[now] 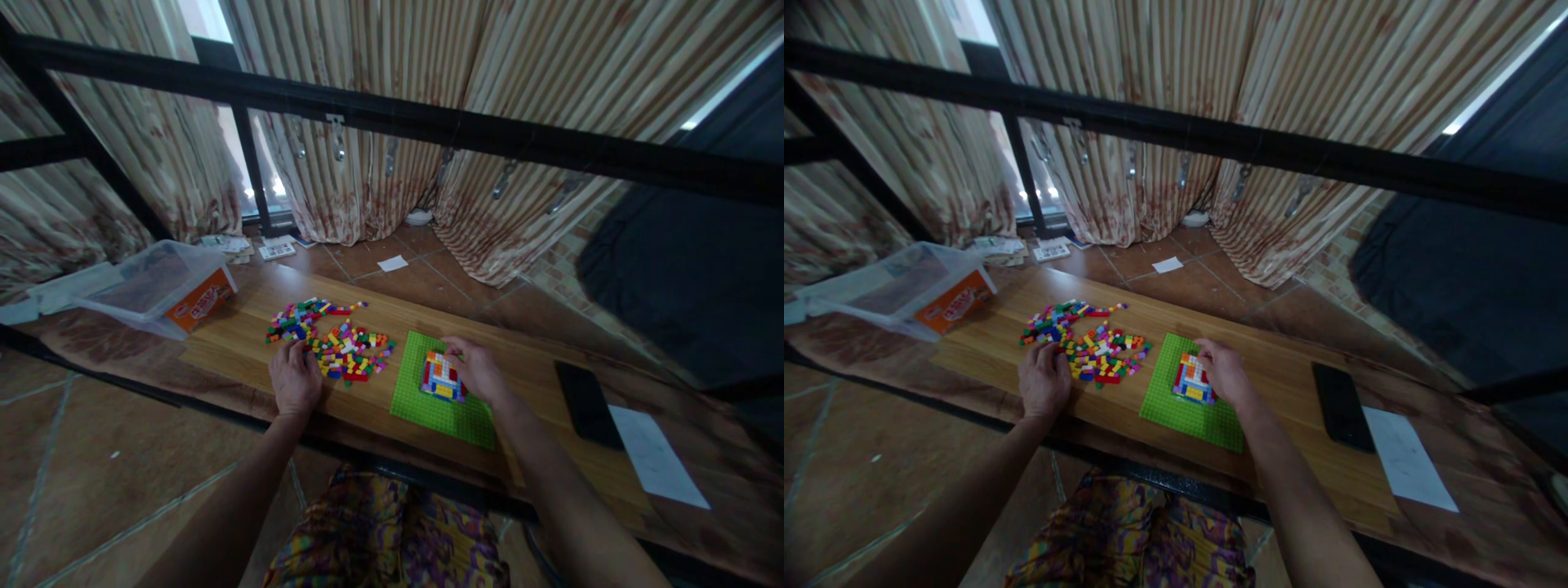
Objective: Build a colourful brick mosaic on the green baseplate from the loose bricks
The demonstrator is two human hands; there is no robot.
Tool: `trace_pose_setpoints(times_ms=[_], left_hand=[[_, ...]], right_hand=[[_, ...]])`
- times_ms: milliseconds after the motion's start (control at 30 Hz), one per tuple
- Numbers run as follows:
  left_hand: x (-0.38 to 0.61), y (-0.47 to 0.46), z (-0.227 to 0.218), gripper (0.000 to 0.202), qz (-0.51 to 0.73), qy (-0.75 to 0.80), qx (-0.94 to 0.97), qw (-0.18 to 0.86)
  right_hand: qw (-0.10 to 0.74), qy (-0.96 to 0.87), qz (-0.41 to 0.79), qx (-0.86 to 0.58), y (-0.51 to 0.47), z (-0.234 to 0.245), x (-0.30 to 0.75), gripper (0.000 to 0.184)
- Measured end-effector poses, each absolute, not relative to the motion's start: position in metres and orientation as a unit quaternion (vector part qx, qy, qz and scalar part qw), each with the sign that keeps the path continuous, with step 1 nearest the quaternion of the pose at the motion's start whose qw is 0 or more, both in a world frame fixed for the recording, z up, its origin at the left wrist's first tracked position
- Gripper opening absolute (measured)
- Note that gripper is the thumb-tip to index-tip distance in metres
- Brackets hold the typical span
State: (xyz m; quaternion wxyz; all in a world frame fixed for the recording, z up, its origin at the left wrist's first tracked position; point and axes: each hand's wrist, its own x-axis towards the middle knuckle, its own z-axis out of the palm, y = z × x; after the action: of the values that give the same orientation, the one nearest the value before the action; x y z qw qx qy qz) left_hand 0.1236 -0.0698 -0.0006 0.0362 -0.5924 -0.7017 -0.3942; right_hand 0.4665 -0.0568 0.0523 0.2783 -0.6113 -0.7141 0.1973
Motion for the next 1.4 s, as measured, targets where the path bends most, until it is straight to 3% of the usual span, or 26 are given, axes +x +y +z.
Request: trace_pose_setpoints(times_ms=[533, 700, 867, 1000, 1400], left_hand=[[0.124, -0.071, 0.001, 0.031, -0.387, -0.707, -0.591, 0.037], [0.124, -0.071, 0.003, 0.03, -0.388, -0.706, -0.592, 0.033], [0.125, -0.071, 0.002, 0.029, -0.395, -0.705, -0.589, 0.021], [0.125, -0.07, 0.001, 0.029, -0.393, -0.705, -0.59, 0.021], [0.126, -0.071, 0.001, 0.029, -0.385, -0.714, -0.584, 0.024]], right_hand=[[0.185, -0.749, 0.185, -0.608, -0.05, 0.069, 0.463, 0.03], [0.289, -0.694, 0.214, -0.623, -0.06, 0.063, 0.465, 0.036], [0.429, -0.611, 0.169, -0.644, -0.079, 0.055, 0.461, 0.03], [0.48, -0.575, 0.174, -0.639, -0.103, 0.052, 0.443, 0.031], [0.33, -0.715, 0.157, -0.596, -0.086, 0.05, 0.364, 0.021]])
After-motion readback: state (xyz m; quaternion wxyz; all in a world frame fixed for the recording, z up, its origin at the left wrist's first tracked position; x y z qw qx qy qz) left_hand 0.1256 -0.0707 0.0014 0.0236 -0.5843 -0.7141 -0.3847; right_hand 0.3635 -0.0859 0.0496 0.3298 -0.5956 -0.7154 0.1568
